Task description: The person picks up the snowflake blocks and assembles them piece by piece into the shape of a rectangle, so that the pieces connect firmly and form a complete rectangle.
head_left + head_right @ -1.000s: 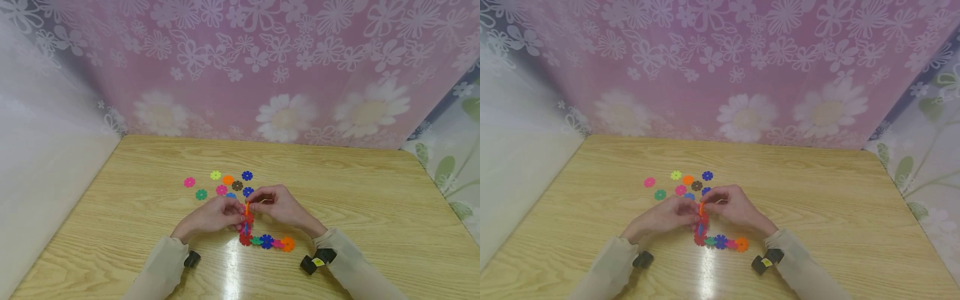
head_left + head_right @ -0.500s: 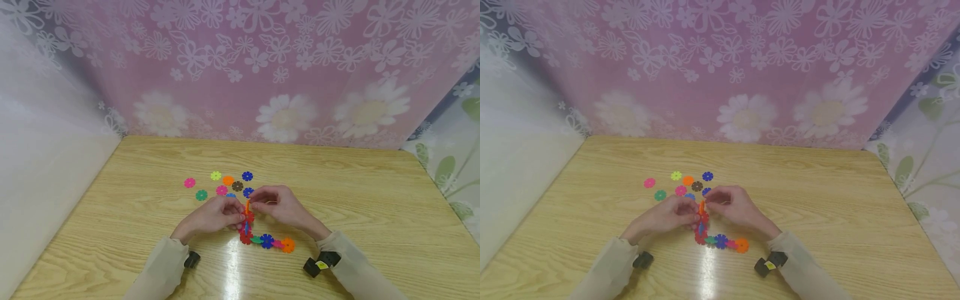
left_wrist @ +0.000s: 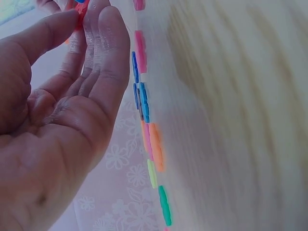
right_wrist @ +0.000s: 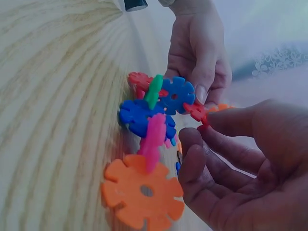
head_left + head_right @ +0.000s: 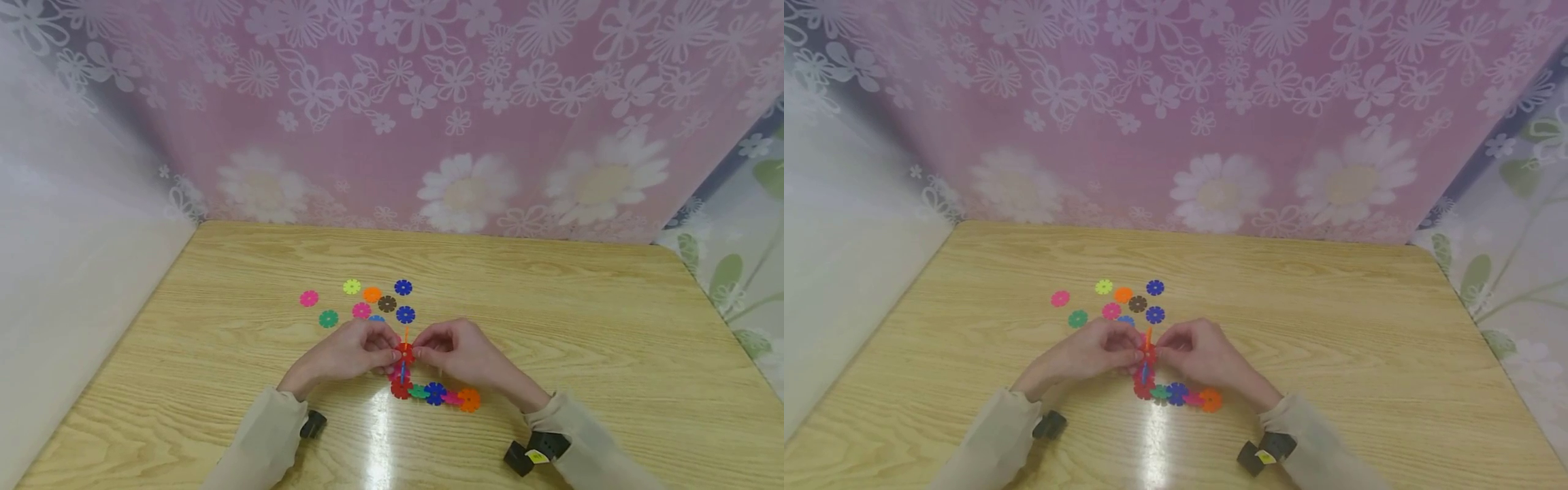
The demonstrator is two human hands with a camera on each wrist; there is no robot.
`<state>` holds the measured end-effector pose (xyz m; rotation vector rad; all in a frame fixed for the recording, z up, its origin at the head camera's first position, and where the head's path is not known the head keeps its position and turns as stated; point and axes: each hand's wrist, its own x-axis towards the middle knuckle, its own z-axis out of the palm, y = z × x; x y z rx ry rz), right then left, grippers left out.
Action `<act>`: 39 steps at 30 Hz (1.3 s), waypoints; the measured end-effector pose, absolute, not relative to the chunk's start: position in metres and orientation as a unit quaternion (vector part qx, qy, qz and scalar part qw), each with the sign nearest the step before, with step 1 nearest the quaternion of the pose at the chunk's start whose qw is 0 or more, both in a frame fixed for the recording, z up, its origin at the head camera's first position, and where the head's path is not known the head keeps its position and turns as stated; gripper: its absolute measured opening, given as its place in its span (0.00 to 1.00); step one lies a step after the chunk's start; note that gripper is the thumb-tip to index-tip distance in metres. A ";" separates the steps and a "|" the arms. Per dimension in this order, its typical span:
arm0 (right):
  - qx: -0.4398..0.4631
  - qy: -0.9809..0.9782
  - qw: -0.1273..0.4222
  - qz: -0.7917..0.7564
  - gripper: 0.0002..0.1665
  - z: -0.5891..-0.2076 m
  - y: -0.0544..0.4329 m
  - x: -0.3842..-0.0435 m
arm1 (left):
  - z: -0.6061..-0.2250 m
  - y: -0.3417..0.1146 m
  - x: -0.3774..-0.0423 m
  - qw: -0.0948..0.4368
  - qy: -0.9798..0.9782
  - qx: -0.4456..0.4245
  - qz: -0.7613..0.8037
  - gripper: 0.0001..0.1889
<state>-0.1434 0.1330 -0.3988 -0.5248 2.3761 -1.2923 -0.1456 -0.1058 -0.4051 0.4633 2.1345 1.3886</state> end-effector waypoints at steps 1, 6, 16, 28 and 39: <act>-0.183 0.845 0.197 -0.463 0.07 -0.398 0.132 -0.142 | -0.405 -0.106 -0.146 0.273 0.794 0.172 0.515 0.07; -0.172 0.833 0.214 -0.480 0.08 -0.398 0.130 -0.140 | -0.405 -0.107 -0.145 0.278 0.794 0.179 0.510 0.08; -0.144 0.793 0.230 -0.545 0.10 -0.396 0.134 -0.142 | -0.403 -0.111 -0.145 0.307 0.797 0.208 0.476 0.15; -0.157 0.828 0.163 -0.513 0.08 -0.388 0.132 -0.146 | -0.401 -0.102 -0.143 0.236 0.832 0.184 0.467 0.14; -0.169 0.862 0.120 -0.462 0.07 -0.389 0.138 -0.144 | -0.399 -0.095 -0.138 0.269 0.803 0.175 0.503 0.15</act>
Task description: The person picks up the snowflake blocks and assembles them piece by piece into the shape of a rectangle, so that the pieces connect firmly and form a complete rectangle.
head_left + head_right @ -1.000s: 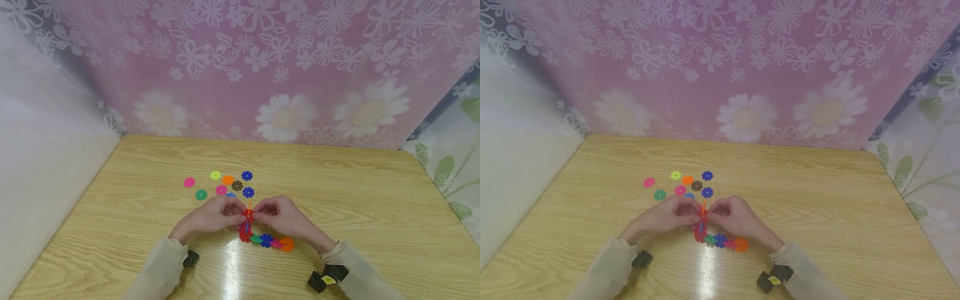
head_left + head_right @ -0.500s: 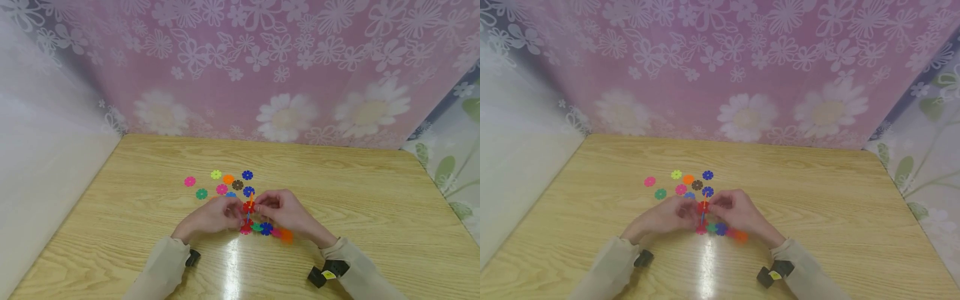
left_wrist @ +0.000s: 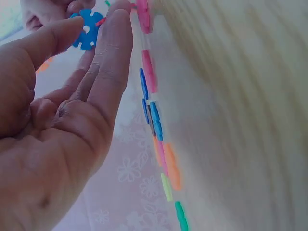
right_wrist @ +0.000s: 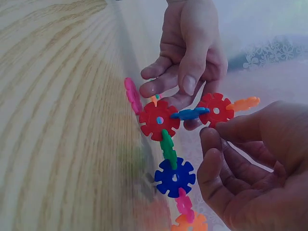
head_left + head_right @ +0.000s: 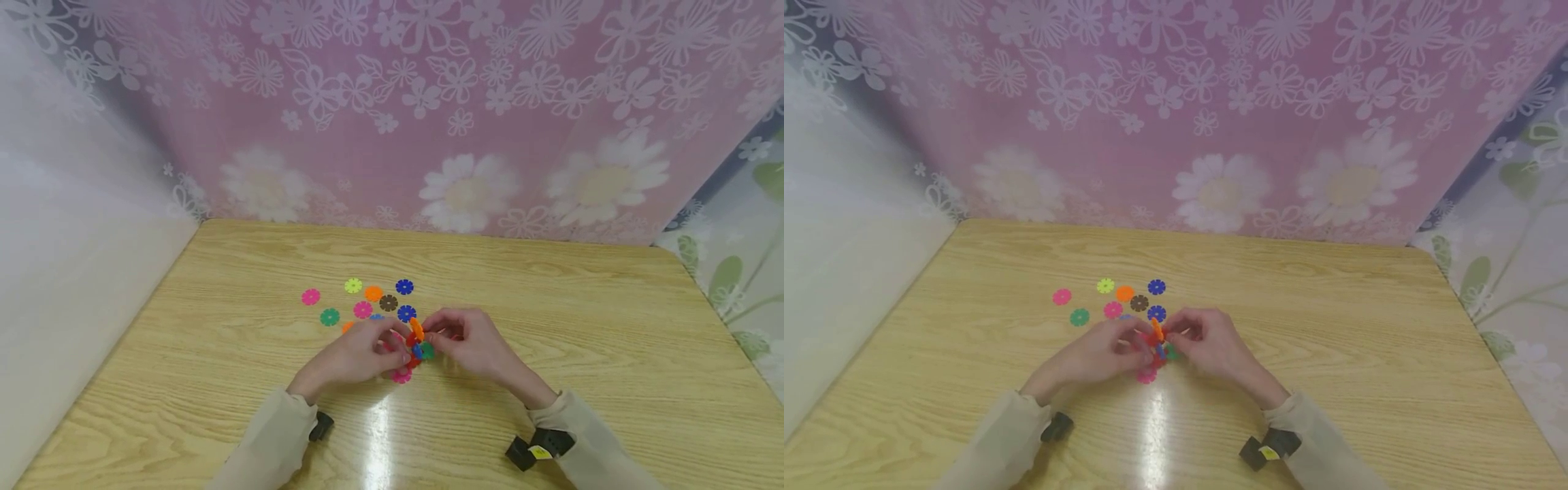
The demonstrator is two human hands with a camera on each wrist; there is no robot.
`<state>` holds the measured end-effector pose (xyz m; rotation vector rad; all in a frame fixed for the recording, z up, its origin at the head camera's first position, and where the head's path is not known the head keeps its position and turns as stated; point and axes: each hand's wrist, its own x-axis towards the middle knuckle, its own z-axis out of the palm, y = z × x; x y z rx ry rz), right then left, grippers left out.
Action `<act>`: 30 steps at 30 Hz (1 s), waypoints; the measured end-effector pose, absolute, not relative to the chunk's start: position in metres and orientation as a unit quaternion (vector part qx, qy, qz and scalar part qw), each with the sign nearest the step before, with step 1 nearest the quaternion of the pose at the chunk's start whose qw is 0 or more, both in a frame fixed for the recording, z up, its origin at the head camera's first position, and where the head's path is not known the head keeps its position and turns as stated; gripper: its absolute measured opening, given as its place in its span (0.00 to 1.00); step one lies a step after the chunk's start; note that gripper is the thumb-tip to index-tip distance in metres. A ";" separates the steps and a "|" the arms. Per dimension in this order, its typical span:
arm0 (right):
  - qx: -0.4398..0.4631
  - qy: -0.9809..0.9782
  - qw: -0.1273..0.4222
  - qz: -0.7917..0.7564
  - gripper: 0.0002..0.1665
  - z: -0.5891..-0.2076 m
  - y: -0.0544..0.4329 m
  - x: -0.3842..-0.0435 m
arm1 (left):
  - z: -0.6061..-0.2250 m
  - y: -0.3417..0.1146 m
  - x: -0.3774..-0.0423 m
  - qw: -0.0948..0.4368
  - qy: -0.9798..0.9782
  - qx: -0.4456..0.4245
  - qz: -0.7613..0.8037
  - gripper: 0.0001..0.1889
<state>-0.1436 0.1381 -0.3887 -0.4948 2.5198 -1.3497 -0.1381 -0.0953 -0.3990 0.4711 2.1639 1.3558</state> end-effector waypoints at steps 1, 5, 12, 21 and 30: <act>-0.170 0.864 0.120 -0.459 0.07 -0.390 0.139 -0.143 | -0.399 -0.096 -0.138 0.272 0.801 0.180 0.502 0.14; -0.172 0.864 0.120 -0.458 0.08 -0.393 0.143 -0.140 | -0.398 -0.100 -0.139 0.255 0.815 0.201 0.480 0.13; -0.167 0.858 0.124 -0.470 0.07 -0.397 0.144 -0.139 | -0.395 -0.102 -0.143 0.211 0.788 0.199 0.544 0.18; -0.177 0.841 0.137 -0.492 0.09 -0.404 0.138 -0.134 | -0.394 -0.101 -0.144 0.187 0.790 0.186 0.553 0.06; -0.230 0.874 0.047 -0.425 0.21 -0.409 0.132 -0.123 | -0.396 -0.101 -0.145 0.179 0.797 0.195 0.543 0.05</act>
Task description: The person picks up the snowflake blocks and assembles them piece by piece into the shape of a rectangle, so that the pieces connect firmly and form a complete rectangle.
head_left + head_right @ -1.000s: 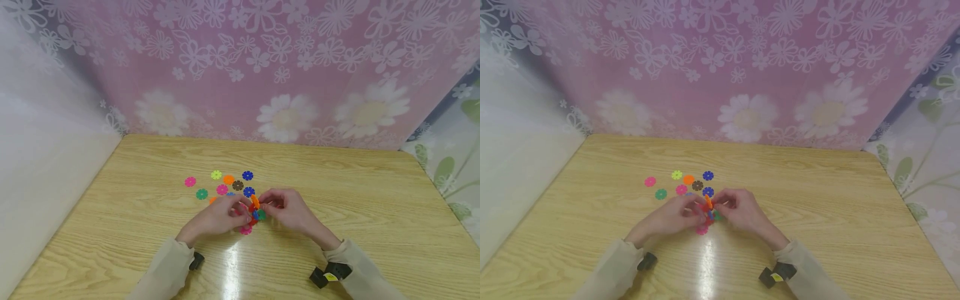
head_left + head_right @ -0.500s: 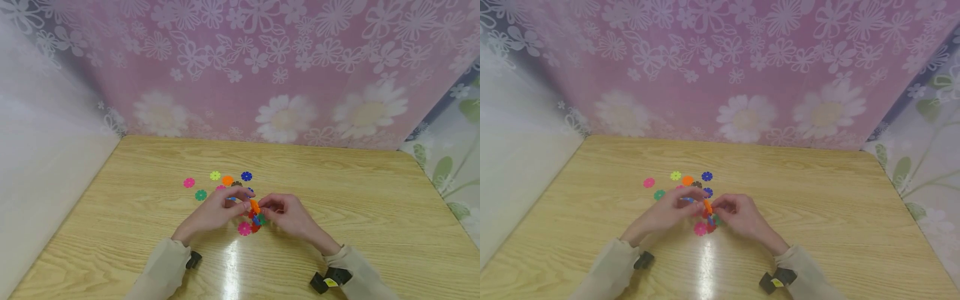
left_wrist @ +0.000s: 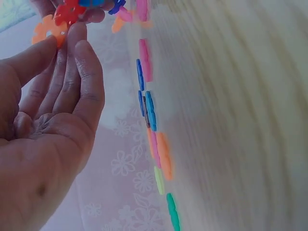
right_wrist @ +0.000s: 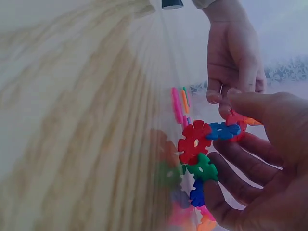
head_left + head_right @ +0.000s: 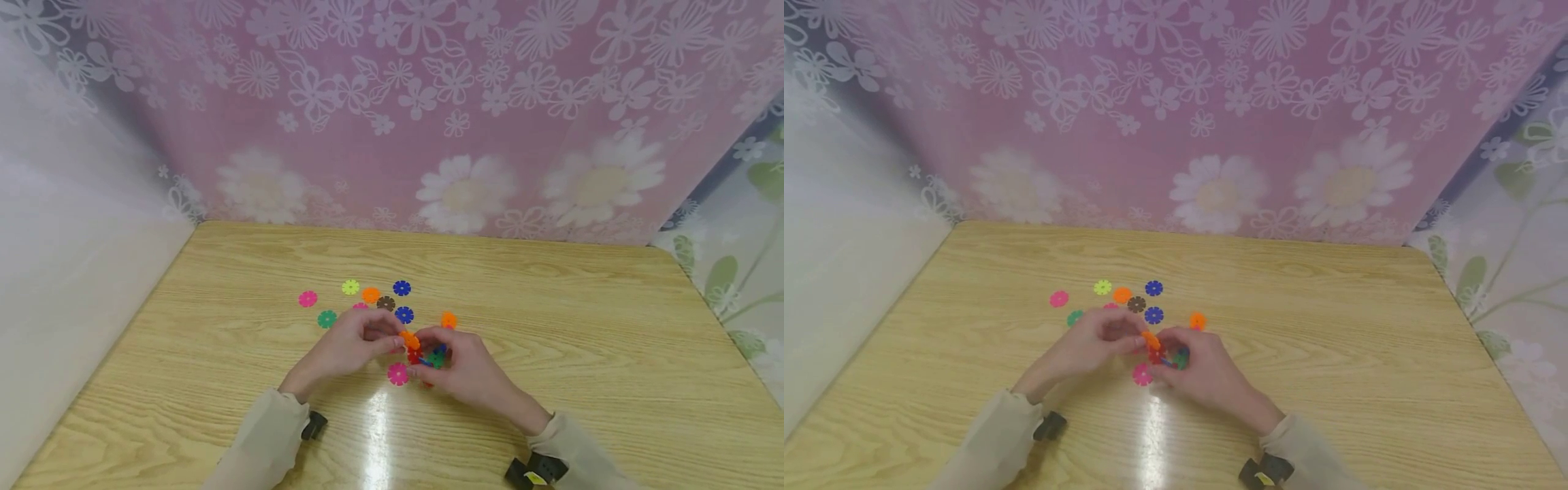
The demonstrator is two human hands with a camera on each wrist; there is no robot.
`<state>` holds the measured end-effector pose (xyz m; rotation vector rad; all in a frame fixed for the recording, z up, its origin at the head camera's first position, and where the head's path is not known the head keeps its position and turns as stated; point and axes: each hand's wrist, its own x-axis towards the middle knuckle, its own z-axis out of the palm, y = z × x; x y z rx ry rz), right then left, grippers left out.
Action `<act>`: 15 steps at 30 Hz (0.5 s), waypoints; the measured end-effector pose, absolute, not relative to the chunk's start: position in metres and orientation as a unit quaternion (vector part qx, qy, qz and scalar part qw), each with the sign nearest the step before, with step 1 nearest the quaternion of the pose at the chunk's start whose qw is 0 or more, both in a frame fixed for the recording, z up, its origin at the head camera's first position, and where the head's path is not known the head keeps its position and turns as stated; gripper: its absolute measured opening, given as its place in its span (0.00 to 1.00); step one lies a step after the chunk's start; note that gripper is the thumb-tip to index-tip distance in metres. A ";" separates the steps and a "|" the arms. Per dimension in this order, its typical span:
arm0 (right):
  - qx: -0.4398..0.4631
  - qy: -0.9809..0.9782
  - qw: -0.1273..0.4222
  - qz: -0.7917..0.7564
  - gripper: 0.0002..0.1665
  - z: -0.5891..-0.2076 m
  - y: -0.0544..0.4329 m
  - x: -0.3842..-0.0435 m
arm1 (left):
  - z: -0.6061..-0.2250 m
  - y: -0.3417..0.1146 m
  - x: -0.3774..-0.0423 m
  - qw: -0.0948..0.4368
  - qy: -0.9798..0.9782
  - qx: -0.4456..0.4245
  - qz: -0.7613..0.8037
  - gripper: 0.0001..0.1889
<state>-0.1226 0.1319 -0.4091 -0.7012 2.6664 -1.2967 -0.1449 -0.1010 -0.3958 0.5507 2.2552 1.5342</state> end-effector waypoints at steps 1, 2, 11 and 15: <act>-0.232 0.877 0.038 -0.418 0.21 -0.409 0.132 -0.122 | -0.396 -0.101 -0.145 0.179 0.799 0.197 0.540 0.05; -0.234 0.880 0.028 -0.412 0.21 -0.409 0.132 -0.121 | -0.396 -0.102 -0.145 0.180 0.800 0.199 0.537 0.05; -0.241 0.864 0.011 -0.442 0.13 -0.412 0.134 -0.118 | -0.398 -0.103 -0.144 0.176 0.818 0.202 0.510 0.05; -0.220 0.860 0.004 -0.460 0.07 -0.413 0.135 -0.119 | -0.399 -0.101 -0.143 0.175 0.823 0.204 0.501 0.04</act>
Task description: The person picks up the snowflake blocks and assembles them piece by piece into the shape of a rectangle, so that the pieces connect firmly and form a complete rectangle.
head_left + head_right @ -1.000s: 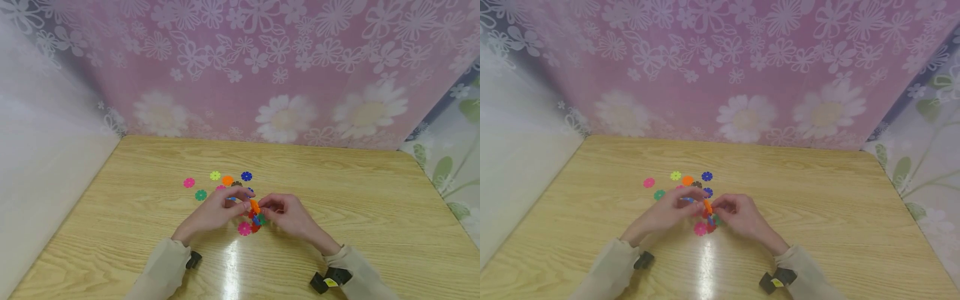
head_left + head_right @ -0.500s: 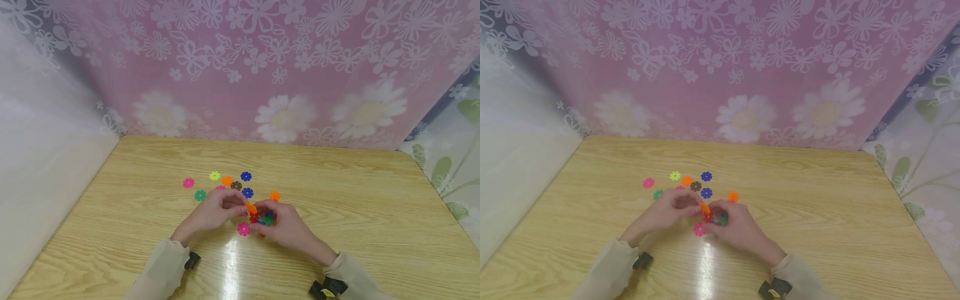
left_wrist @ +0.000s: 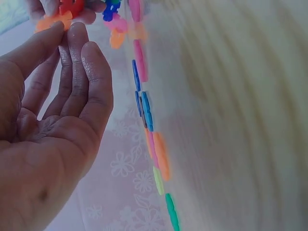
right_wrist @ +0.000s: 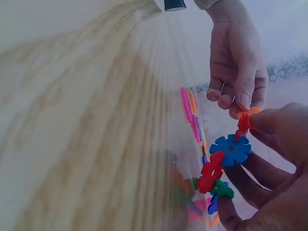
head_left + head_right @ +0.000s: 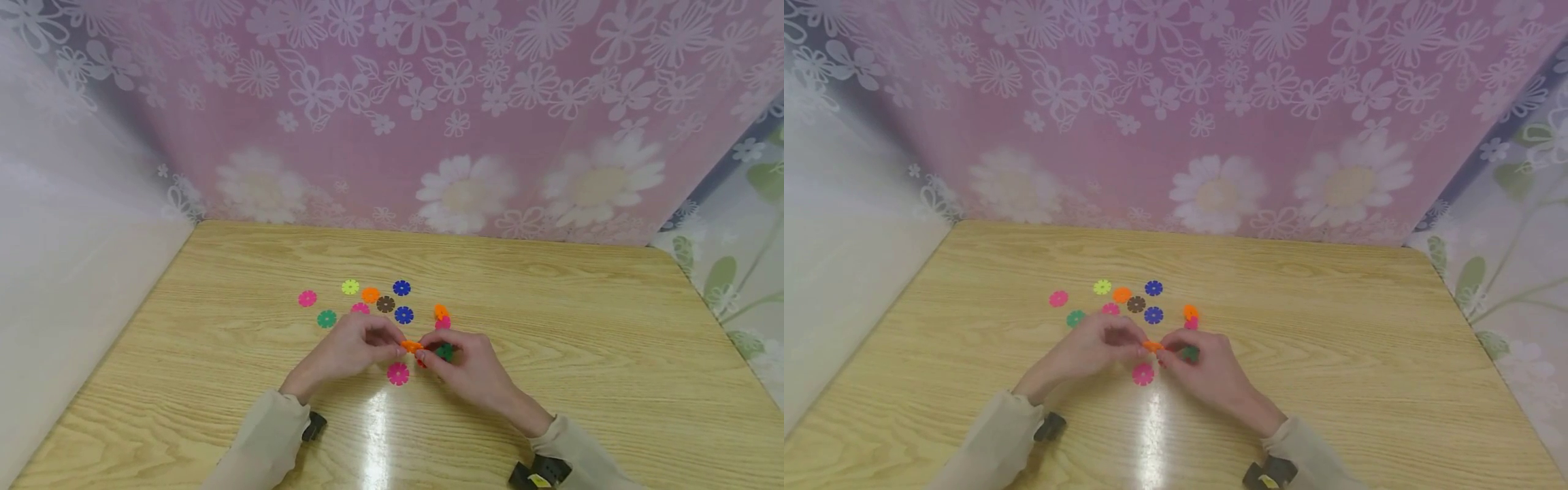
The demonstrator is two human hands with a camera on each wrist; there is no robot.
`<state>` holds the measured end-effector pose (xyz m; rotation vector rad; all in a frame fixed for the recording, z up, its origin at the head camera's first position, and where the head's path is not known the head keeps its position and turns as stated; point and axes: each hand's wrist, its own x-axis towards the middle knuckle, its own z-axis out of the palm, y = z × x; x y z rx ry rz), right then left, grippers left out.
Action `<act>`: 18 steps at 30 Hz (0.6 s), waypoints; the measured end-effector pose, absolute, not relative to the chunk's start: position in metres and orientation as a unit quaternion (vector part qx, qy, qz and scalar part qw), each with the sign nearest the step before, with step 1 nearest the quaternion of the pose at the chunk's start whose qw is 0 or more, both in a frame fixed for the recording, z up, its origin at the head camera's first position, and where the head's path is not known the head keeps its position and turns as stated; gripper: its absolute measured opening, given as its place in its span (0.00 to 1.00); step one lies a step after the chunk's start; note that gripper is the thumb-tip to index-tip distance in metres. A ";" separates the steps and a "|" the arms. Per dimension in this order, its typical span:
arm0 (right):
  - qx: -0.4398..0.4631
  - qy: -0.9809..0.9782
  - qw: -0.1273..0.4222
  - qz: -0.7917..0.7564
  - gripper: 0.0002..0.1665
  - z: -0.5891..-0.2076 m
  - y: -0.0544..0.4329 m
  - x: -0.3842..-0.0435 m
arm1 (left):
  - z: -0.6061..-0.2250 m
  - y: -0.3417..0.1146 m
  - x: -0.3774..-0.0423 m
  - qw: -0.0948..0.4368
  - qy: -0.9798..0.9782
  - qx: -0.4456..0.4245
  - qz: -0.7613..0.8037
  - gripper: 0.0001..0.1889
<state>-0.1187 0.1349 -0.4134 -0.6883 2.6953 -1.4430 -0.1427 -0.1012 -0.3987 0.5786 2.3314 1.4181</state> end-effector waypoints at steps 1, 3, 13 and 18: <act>-0.217 0.861 0.000 -0.460 0.07 -0.414 0.135 -0.119 | -0.399 -0.101 -0.143 0.176 0.825 0.206 0.496 0.04; -0.213 0.863 -0.006 -0.458 0.06 -0.414 0.135 -0.120 | -0.398 -0.102 -0.142 0.181 0.832 0.209 0.481 0.05; -0.205 0.877 -0.006 -0.435 0.07 -0.414 0.139 -0.122 | -0.398 -0.105 -0.140 0.215 0.871 0.266 0.353 0.11; -0.210 0.884 -0.002 -0.418 0.07 -0.414 0.143 -0.124 | -0.400 -0.099 -0.140 0.207 0.881 0.278 0.321 0.12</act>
